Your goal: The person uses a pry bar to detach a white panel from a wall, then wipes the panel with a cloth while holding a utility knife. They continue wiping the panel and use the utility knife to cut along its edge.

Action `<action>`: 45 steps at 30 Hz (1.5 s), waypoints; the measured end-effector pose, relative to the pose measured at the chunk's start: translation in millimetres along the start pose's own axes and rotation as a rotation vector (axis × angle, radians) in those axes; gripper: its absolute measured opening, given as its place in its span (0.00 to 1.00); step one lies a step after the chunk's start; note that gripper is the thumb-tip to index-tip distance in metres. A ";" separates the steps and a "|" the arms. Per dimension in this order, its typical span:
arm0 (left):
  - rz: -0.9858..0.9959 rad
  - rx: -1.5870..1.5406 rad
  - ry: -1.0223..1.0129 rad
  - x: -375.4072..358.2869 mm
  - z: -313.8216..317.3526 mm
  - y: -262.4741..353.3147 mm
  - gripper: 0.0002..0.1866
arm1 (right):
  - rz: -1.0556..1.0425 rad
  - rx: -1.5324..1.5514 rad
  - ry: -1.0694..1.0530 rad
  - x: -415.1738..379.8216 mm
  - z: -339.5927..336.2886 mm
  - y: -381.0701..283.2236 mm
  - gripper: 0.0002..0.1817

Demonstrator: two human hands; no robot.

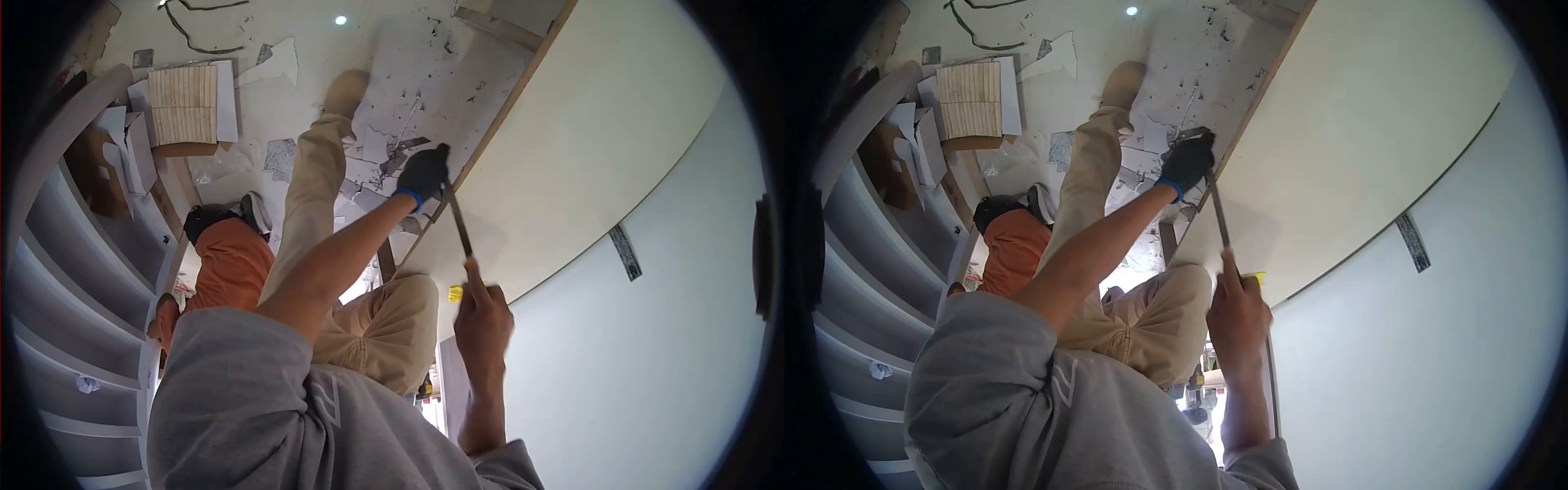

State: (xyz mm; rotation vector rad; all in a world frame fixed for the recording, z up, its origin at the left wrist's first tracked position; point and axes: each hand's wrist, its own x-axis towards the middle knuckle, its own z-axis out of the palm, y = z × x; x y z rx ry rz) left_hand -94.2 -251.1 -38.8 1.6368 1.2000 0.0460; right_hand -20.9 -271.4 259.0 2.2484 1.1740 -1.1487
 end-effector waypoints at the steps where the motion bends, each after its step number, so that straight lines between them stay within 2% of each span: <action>1: 0.072 0.016 0.067 -3.5 -0.9 6.8 0.11 | 0.022 0.063 0.021 -12.4 -5.0 4.3 0.20; 2: -0.022 -0.064 -0.040 -3.3 -0.3 5.3 0.12 | 0.023 0.055 0.028 -17.6 -0.1 7.7 0.20; 6: -0.190 0.051 -0.315 -23.6 13.7 -31.2 0.13 | 0.013 -0.064 -0.041 -4.6 44.7 7.7 0.22; 9: 0.003 0.026 0.048 -15.7 6.0 3.8 0.13 | 0.028 0.075 0.068 -26.5 12.8 9.8 0.21; 10: 0.025 0.016 0.057 -13.0 5.3 14.9 0.14 | 0.048 0.114 0.061 -34.4 4.9 14.0 0.21; 13: -0.040 -0.014 -0.020 -27.4 5.6 -2.6 0.14 | 0.024 0.068 0.046 -30.2 33.1 10.9 0.21; 16: -0.255 0.029 -0.239 -31.6 -0.3 -16.1 0.17 | 0.027 0.076 0.023 -22.0 48.5 10.5 0.20; 19: -0.086 -0.025 -0.069 -22.0 -5.4 1.5 0.19 | -0.021 0.090 0.099 -28.9 39.5 15.8 0.21; 20: -0.087 -0.078 -0.081 -13.9 -3.3 1.6 0.24 | 0.009 0.098 0.107 -34.6 39.0 16.5 0.22; 23: -0.118 0.092 -0.189 -10.9 0.7 -11.3 0.21 | 0.043 0.089 0.109 -26.2 58.1 12.1 0.22; 26: -0.155 0.043 -0.355 -8.3 -15.1 -21.4 0.19 | 0.140 0.133 0.063 -29.9 52.9 -0.5 0.21; 29: 0.020 0.112 -0.294 10.8 -32.9 -25.0 0.18 | 0.091 0.140 0.112 -21.1 36.8 -2.5 0.21; 30: 0.013 0.045 -0.242 19.7 -31.2 -25.4 0.23 | -0.008 0.136 0.191 -19.6 40.7 8.5 0.22; 31: -0.268 -0.200 -0.360 24.8 -59.4 6.8 0.33 | -0.023 0.155 0.216 -18.8 34.8 10.8 0.22; 33: -0.274 -0.219 -0.361 27.5 -58.7 18.5 0.37 | 0.004 0.200 0.236 -23.4 33.6 17.1 0.21; 37: -0.178 -0.144 -0.358 21.9 -61.9 23.1 0.36 | 0.100 0.284 0.176 -39.4 46.1 29.4 0.21; 39: -0.100 -0.071 -0.364 7.0 -64.8 24.0 0.36 | 0.051 0.318 0.257 -53.4 67.2 39.4 0.22; 40: -0.268 -0.139 -0.381 -3.8 -72.4 37.7 0.35 | 0.024 0.329 0.306 -58.4 75.5 43.6 0.22; 42: -0.153 -0.065 -0.300 -12.1 -51.1 15.2 0.35 | 0.035 0.331 0.304 -69.0 89.6 48.3 0.21; 45: -0.141 -0.023 -0.249 -13.3 -40.1 -3.2 0.34 | -0.006 0.324 0.335 -70.0 110.5 51.9 0.21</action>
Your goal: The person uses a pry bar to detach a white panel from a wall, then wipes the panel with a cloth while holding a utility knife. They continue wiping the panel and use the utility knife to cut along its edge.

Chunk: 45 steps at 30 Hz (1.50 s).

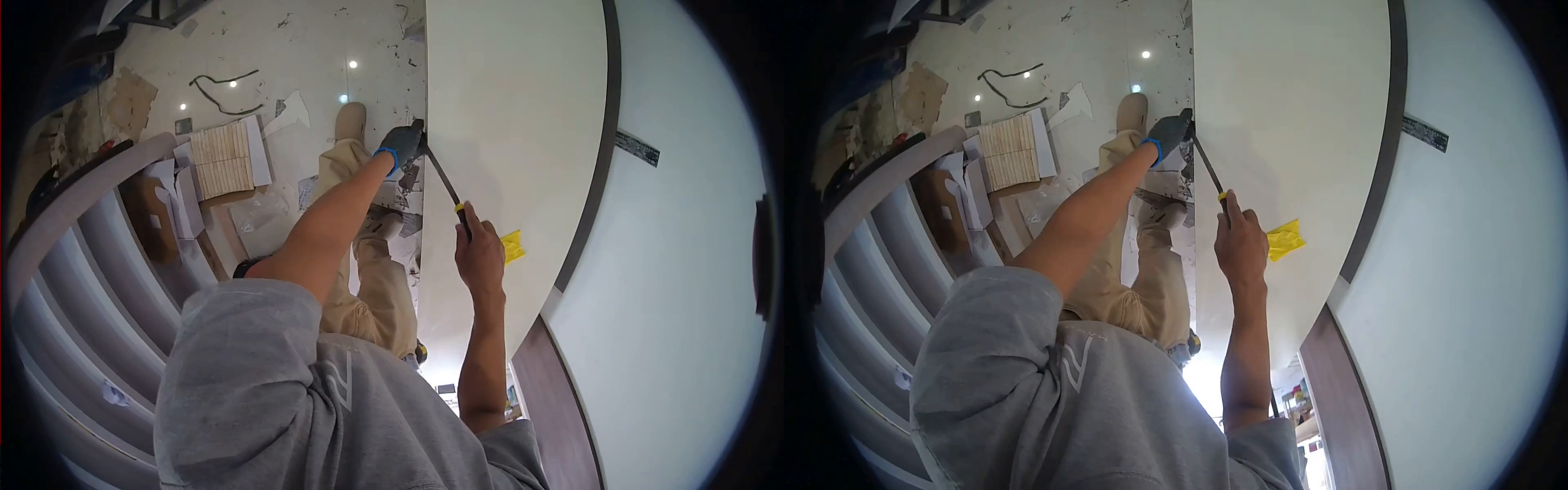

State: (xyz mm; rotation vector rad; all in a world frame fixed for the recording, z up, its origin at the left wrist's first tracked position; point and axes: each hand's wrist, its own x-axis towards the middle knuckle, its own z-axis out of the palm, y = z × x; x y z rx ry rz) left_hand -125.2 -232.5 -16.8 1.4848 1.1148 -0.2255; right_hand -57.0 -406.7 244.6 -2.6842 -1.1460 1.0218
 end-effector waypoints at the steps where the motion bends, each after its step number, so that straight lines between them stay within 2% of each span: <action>1: -0.038 -0.010 -0.003 9.8 3.2 -15.6 0.33 | -0.030 -0.023 0.007 -1.2 6.9 3.6 0.22; 2: -0.084 -0.024 -0.021 2.5 14.6 -30.1 0.33 | -0.048 -0.050 0.003 -8.6 13.2 8.9 0.22; 3: -0.227 -0.293 -0.042 -14.8 8.8 -18.6 0.29 | -0.076 -0.028 -0.004 -9.7 19.3 12.8 0.23; 6: -0.136 -0.272 0.082 -5.8 22.2 -38.9 0.27 | -0.040 -0.039 -0.045 -19.4 24.2 12.3 0.23; 7: -0.225 -0.357 0.041 -8.6 21.3 -36.9 0.25 | -0.059 -0.001 -0.049 -22.9 32.6 19.7 0.24; 10: -0.253 -0.631 0.078 -25.9 25.4 -35.9 0.26 | -0.084 -0.008 -0.089 -34.9 40.4 17.1 0.26; 13: -0.171 -0.549 0.135 -9.0 41.6 -60.0 0.32 | -0.043 0.030 -0.135 -40.6 54.6 7.1 0.26; 14: -0.171 -0.617 0.127 -8.7 50.6 -70.1 0.32 | -0.035 0.028 -0.140 -42.7 58.2 3.9 0.26; 16: -0.135 -0.742 0.109 -33.7 19.9 -16.6 0.31 | -0.020 0.032 -0.112 -37.1 59.0 -5.7 0.26; 19: 0.286 -0.012 0.306 -19.1 3.0 -2.8 0.29 | -0.054 0.003 0.022 -25.1 54.2 -6.4 0.26; 22: 0.276 -0.173 0.401 -16.4 -7.4 26.8 0.32 | -0.134 -0.038 0.126 -7.3 45.4 -0.9 0.26; 25: 0.167 -0.166 0.219 -14.2 -22.1 43.3 0.19 | -0.148 -0.078 0.142 4.5 32.3 -3.6 0.25; 28: 0.244 -0.212 0.277 2.7 -10.4 38.8 0.34 | -0.113 -0.104 0.125 5.5 18.7 -16.0 0.24; 31: 0.405 0.069 0.327 16.7 -6.9 40.0 0.34 | -0.068 -0.180 0.120 2.8 4.8 -28.6 0.24; 34: 0.235 -0.058 0.299 -2.5 -16.3 55.3 0.27 | -0.075 -0.214 0.093 12.8 0.9 -39.7 0.24; 35: 0.255 0.018 0.273 5.4 -12.8 50.9 0.20 | -0.073 -0.230 0.080 13.2 -1.8 -43.8 0.24; 38: 0.360 0.261 0.376 15.4 3.4 35.3 0.18 | -0.108 -0.251 0.093 21.9 10.4 -36.1 0.22; 41: 0.239 0.101 0.259 41.8 27.3 -10.2 0.14 | -0.136 -0.254 0.054 37.0 44.8 -22.3 0.20; 45: 0.358 0.211 0.389 11.0 21.4 10.1 0.12 | -0.181 -0.250 0.109 14.4 17.7 -31.9 0.21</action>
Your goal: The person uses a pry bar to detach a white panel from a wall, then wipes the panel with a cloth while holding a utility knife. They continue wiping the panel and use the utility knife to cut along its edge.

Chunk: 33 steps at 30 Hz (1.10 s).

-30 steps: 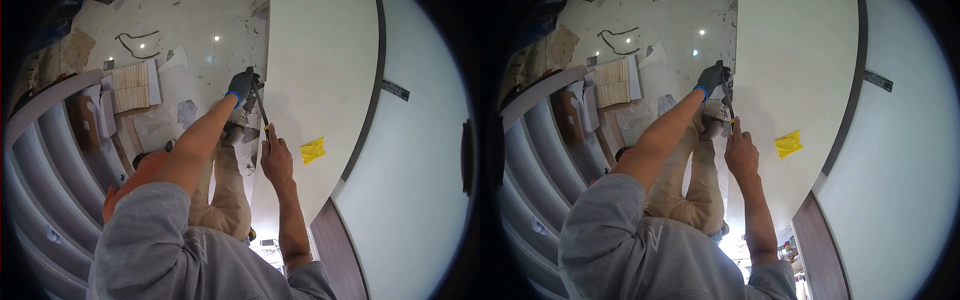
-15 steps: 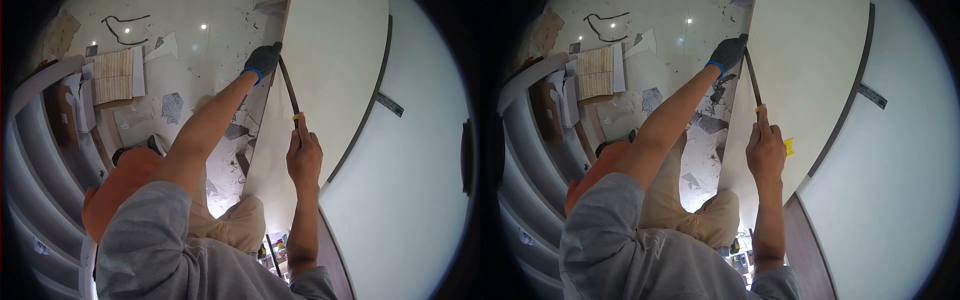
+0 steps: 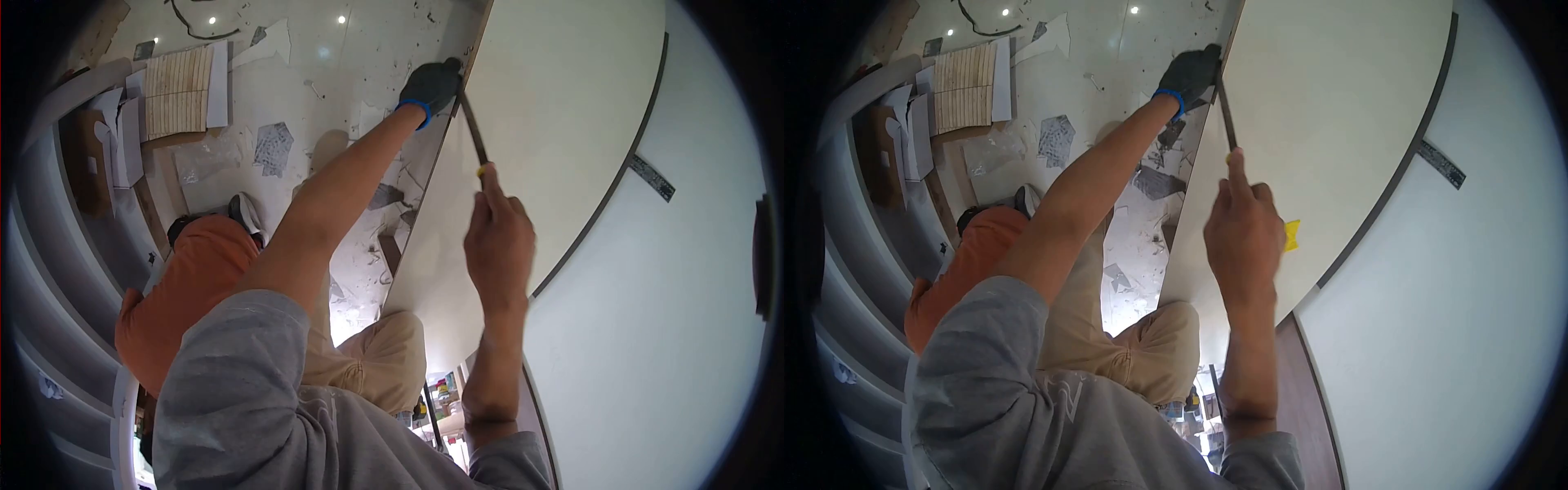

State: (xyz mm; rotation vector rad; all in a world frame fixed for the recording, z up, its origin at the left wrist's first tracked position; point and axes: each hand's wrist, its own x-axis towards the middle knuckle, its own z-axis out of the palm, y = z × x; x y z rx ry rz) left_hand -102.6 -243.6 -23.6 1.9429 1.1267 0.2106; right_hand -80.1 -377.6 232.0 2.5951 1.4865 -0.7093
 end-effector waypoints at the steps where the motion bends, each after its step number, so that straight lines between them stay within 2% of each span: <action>1: 0.002 0.016 0.014 -6.0 1.4 4.2 0.12 | 0.016 0.003 -0.021 -8.0 -4.2 4.2 0.21; 3: 0.014 0.051 0.063 -8.5 1.6 8.3 0.12 | 0.033 0.007 -0.045 -13.9 -7.5 10.1 0.21; 4: -0.041 0.023 0.043 -9.7 9.4 0.6 0.12 | -0.028 -0.010 -0.005 -13.8 5.4 14.7 0.21; 6: -0.144 -0.037 0.010 -11.7 26.9 -20.1 0.12 | -0.021 0.015 -0.045 -3.0 43.9 20.0 0.20; 8: -0.164 -0.047 -0.138 -4.6 40.4 -34.0 0.13 | 0.055 -0.005 -0.164 9.5 51.5 11.6 0.21; 9: -0.174 -0.044 -0.205 1.6 40.2 -40.1 0.13 | 0.038 -0.005 -0.129 9.2 47.0 10.3 0.21; 12: 0.011 0.025 -0.008 -12.5 19.0 -14.1 0.11 | 0.005 -0.047 -0.067 -14.4 20.3 13.2 0.21; 15: -0.007 -0.033 0.039 -30.2 23.2 -7.6 0.12 | -0.034 0.001 -0.074 -31.0 13.4 25.4 0.23; 18: -0.078 0.033 0.071 -24.3 56.9 -43.6 0.11 | -0.017 0.018 -0.117 -19.2 64.3 28.6 0.22; 21: -0.122 0.064 -0.125 -11.2 76.0 -69.6 0.12 | 0.019 -0.008 -0.160 -2.6 76.2 19.4 0.22; 22: -0.129 0.057 -0.140 -14.9 60.1 -56.1 0.11 | 0.010 -0.013 -0.143 -8.3 67.7 18.5 0.22; 25: 0.032 0.043 -0.045 -43.3 23.8 -12.7 0.09 | -0.026 0.015 -0.112 -45.0 22.2 28.0 0.24; 26: 0.028 0.159 -0.054 -57.4 18.3 0.0 0.07 | -0.018 0.049 -0.124 -56.5 16.3 30.0 0.25; 27: -0.017 0.073 -0.062 -68.1 27.8 -5.2 0.08 | -0.008 0.084 -0.136 -64.8 14.4 31.3 0.25; 29: -0.088 -0.089 -0.049 -77.9 51.4 -26.6 0.09 | 0.009 0.018 -0.162 -62.8 44.8 29.7 0.24; 32: -0.269 -0.005 -0.310 -72.8 74.3 -68.6 0.12 | 0.041 -0.018 -0.223 -39.2 90.7 23.9 0.21; 33: -0.221 -0.015 -0.271 -70.7 69.0 -64.3 0.13 | 0.013 -0.018 -0.212 -32.0 94.6 23.0 0.21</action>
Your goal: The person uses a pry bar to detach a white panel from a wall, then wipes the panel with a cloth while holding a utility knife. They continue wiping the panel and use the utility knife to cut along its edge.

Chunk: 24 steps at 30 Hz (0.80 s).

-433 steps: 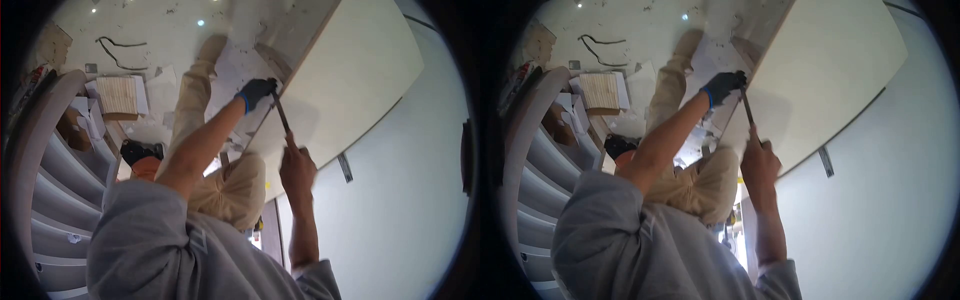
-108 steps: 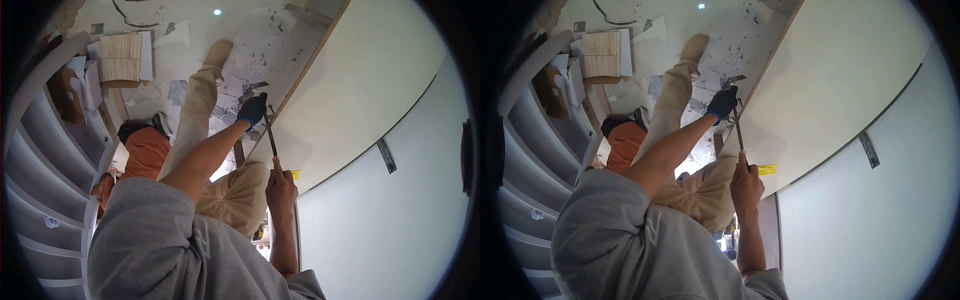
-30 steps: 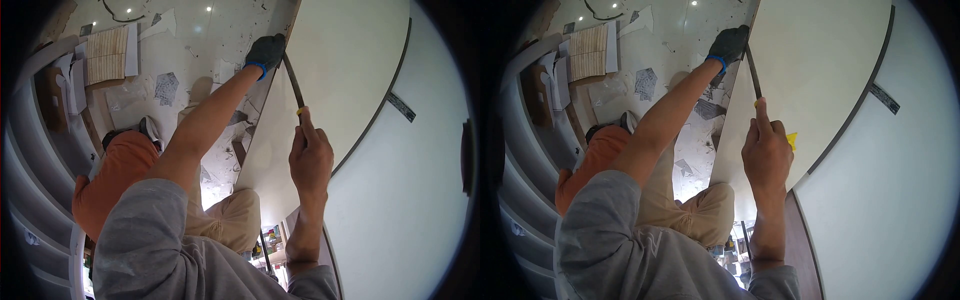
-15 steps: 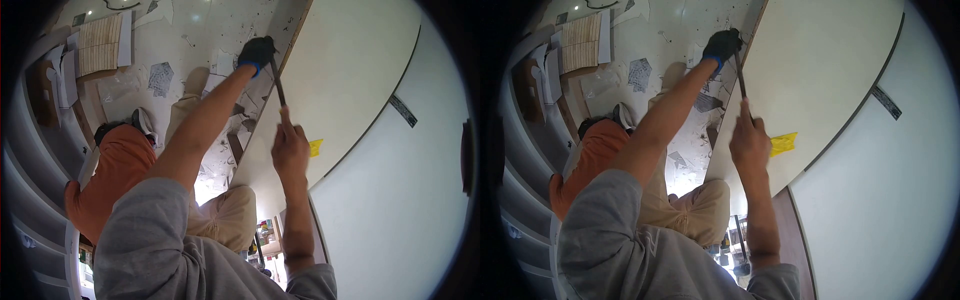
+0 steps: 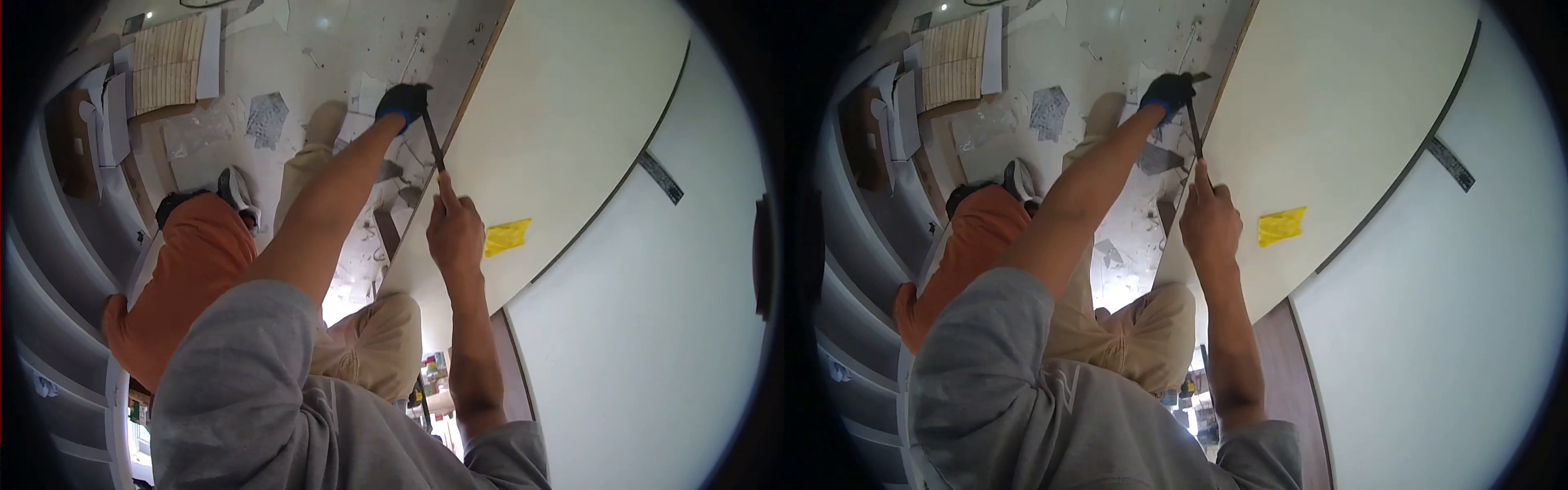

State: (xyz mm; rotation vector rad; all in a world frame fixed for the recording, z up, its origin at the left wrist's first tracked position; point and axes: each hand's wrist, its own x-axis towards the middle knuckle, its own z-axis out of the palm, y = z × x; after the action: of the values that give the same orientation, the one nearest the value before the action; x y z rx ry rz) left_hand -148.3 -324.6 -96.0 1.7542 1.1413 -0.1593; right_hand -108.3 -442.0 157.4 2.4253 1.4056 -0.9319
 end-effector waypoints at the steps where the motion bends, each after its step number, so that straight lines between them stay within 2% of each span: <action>1: 0.045 -0.006 0.043 -4.6 -6.4 5.1 0.14 | -0.007 0.012 0.025 -3.4 -5.4 0.3 0.22; 2: 0.081 -0.014 0.078 -11.9 -8.5 8.7 0.15 | -0.013 0.025 0.038 -20.4 -15.4 5.2 0.22; 3: 0.229 0.004 0.268 -22.2 -4.7 15.0 0.14 | -0.007 0.038 0.034 -42.0 -26.0 10.7 0.23; 6: 0.162 0.148 0.158 -70.2 -18.9 57.3 0.13 | 0.117 0.089 -0.101 -86.2 -72.9 11.3 0.23; 8: 0.148 0.088 0.208 -75.7 4.6 42.0 0.09 | -0.008 0.140 -0.008 -85.6 -40.0 22.4 0.22; 10: 0.146 -0.038 0.228 -58.5 39.3 -0.7 0.07 | -0.017 0.101 -0.004 -69.8 -4.3 19.5 0.22; 12: 0.089 0.062 0.131 -40.9 38.1 -10.5 0.06 | 0.031 0.045 -0.046 -54.2 11.1 8.7 0.23; 13: 0.053 0.107 0.065 -44.3 39.0 -10.0 0.06 | 0.024 0.049 -0.032 -61.3 5.7 8.8 0.23; 15: 0.093 0.023 0.112 -64.3 34.3 5.8 0.07 | -0.006 0.068 -0.003 -73.7 -8.0 13.6 0.24; 17: 0.119 0.057 0.168 -97.4 -0.1 42.4 0.09 | 0.077 0.132 -0.067 -102.8 -45.6 11.5 0.23; 18: 0.052 -0.056 0.138 -105.1 6.9 39.9 0.10 | 0.140 0.172 -0.112 -115.6 -56.3 9.6 0.22; 20: -0.077 -0.289 0.078 -122.7 22.0 36.1 0.10 | 0.141 0.112 -0.104 -117.2 -30.1 8.6 0.21; 21: 0.050 -0.080 0.148 -111.6 48.6 14.1 0.11 | 0.090 0.119 -0.057 -112.7 -9.8 11.7 0.22; 24: -0.059 -0.128 -0.027 -91.5 59.3 -15.5 0.12 | 0.086 0.018 -0.133 -85.1 21.1 3.8 0.22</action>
State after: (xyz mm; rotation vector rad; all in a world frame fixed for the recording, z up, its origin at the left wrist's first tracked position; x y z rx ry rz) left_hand -187.8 -426.8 -83.9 1.6022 1.1595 -0.1420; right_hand -144.3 -514.4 191.5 2.3669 1.2435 -1.0683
